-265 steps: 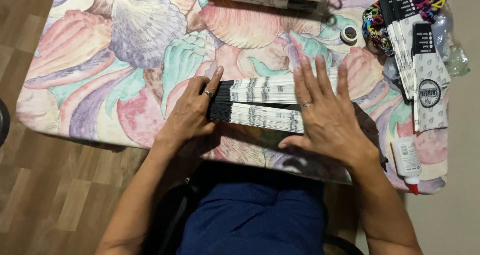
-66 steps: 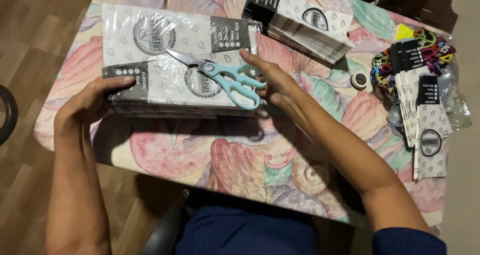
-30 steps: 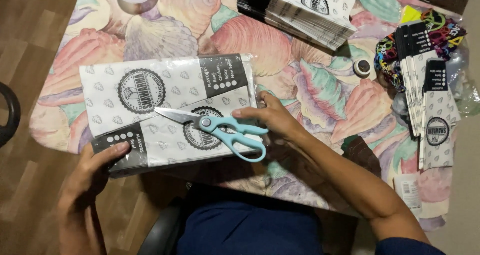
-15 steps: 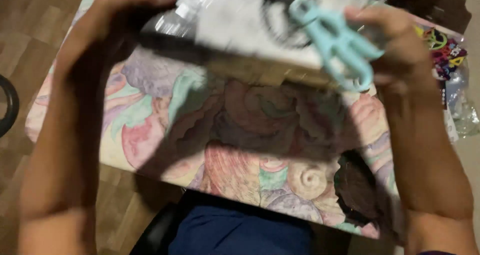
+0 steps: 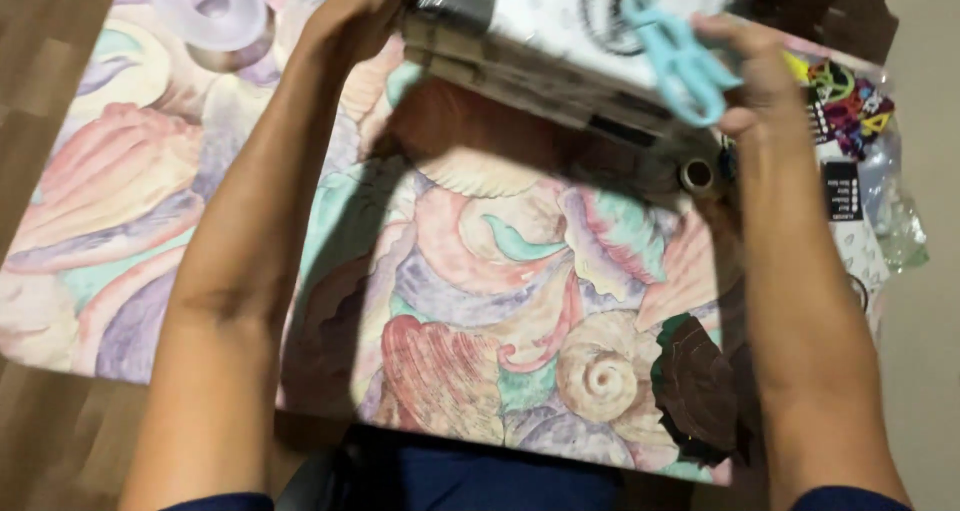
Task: Sorting, stacking, and fanning out printed food packaging materials on a work table.
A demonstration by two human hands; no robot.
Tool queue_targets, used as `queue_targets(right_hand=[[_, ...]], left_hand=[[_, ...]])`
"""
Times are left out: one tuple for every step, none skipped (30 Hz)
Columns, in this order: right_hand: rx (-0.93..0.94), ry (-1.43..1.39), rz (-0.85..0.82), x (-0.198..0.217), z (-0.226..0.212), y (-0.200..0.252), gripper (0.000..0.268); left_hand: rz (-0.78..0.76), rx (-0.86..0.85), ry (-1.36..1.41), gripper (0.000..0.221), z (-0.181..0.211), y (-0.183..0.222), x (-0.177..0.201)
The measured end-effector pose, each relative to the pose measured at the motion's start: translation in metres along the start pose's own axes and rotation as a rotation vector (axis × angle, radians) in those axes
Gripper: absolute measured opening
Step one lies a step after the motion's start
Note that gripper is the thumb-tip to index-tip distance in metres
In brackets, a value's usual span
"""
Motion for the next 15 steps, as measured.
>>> queue_targets(right_hand=[[0.000,0.013,0.041,0.001,0.009,-0.006,0.019],[-0.001,0.006,0.049,-0.005,0.015,0.002,0.019],[-0.046,0.071,0.049,-0.012,0.022,0.009,0.015],[-0.092,0.136,0.048,-0.020,0.030,0.016,0.019],[-0.088,0.135,0.045,-0.028,0.025,0.023,0.019],[-0.109,0.184,0.147,-0.031,0.022,0.031,0.034],[-0.136,0.232,0.250,-0.032,0.020,0.039,0.056],[-0.137,0.228,0.249,-0.029,0.022,0.038,0.056],[-0.132,0.243,0.220,-0.027,0.022,0.037,0.043],[-0.126,0.257,0.190,-0.026,0.024,0.036,0.030],[-0.128,0.254,0.190,-0.021,0.024,0.032,0.030],[-0.123,0.230,0.143,-0.019,0.026,0.029,0.035],[-0.119,0.206,0.096,-0.017,0.027,0.026,0.040],[-0.120,0.204,0.096,-0.016,0.027,0.025,0.040],[-0.110,0.219,0.145,-0.013,0.025,0.024,0.071]], left_hand=[[-0.022,-0.002,0.000,0.026,-0.008,0.000,-0.007],[-0.031,0.004,0.000,0.026,-0.007,0.004,-0.011],[0.013,0.139,0.054,0.020,-0.014,0.011,-0.012],[0.058,0.273,0.107,0.016,-0.020,0.019,-0.013],[0.058,0.270,0.104,0.016,-0.013,0.022,-0.016],[0.090,0.341,0.004,0.043,-0.010,0.026,-0.016],[0.119,0.419,-0.095,0.072,-0.009,0.032,-0.016],[0.118,0.421,-0.099,0.072,-0.010,0.034,-0.014],[0.090,0.368,-0.172,0.090,-0.007,0.034,-0.013],[0.062,0.313,-0.246,0.107,-0.005,0.035,-0.013],[0.061,0.315,-0.248,0.107,-0.003,0.037,-0.013],[0.050,0.255,-0.233,0.096,0.002,0.037,-0.014],[0.039,0.195,-0.218,0.084,0.007,0.039,-0.015],[0.038,0.197,-0.219,0.084,0.004,0.037,-0.014],[0.054,0.210,-0.125,0.059,0.001,0.035,-0.013]])
Point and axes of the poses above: each hand's wrist, its own y-axis away from the middle knuckle, its own x-axis out of the back of the hand, z = x × y, the point moved 6 cm from there along -y, towards the middle knuckle, and after that the axes turned 6 degrees about -x, right-handed, at the moved point
